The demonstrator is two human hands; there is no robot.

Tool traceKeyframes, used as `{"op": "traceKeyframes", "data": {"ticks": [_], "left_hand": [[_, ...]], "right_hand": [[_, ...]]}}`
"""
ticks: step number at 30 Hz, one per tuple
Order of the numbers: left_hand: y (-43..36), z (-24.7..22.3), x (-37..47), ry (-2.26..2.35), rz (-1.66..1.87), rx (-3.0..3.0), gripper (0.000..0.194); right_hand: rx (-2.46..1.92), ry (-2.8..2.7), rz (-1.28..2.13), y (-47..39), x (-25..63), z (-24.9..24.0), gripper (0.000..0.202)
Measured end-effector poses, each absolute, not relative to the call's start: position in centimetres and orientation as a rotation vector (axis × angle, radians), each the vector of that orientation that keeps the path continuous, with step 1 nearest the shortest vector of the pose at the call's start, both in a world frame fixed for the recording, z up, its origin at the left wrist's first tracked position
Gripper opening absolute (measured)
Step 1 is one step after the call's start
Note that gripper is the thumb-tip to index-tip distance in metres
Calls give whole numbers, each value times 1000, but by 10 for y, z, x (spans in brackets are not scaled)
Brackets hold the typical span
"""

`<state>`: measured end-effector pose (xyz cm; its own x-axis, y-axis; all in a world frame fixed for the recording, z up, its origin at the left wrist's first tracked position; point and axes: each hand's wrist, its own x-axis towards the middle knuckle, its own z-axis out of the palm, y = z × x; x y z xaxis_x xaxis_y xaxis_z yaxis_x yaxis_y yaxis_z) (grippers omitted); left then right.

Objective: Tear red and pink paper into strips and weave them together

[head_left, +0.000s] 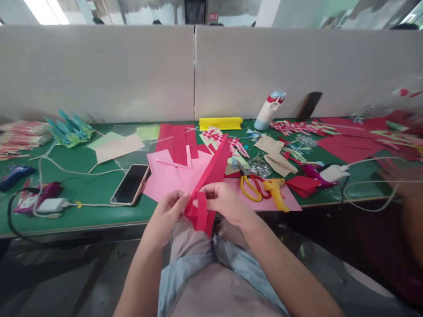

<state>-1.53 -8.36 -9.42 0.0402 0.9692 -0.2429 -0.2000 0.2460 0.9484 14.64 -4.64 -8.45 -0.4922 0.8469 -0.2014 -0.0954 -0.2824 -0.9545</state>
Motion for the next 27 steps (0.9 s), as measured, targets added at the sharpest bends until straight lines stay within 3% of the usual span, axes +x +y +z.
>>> {"op": "traceKeyframes", "data": {"ticks": [4,8,13,27], "left_hand": [[-90,-116,-17,1117,877,1014,44],[-94,-127,-15,1049,816,988,40],[-97,-131,-7,943,811,984,30],[-106,-139,21,895,924,750,27]], "right_hand": [[-1056,-1293,1909,-53,152,-100,25],[-1104,-1241,1944,-60,157,-111,22],[-1174,-1162,1934,-67,167,-119,21],[-1046,-843,1929,-87,179,-122,30]]}}
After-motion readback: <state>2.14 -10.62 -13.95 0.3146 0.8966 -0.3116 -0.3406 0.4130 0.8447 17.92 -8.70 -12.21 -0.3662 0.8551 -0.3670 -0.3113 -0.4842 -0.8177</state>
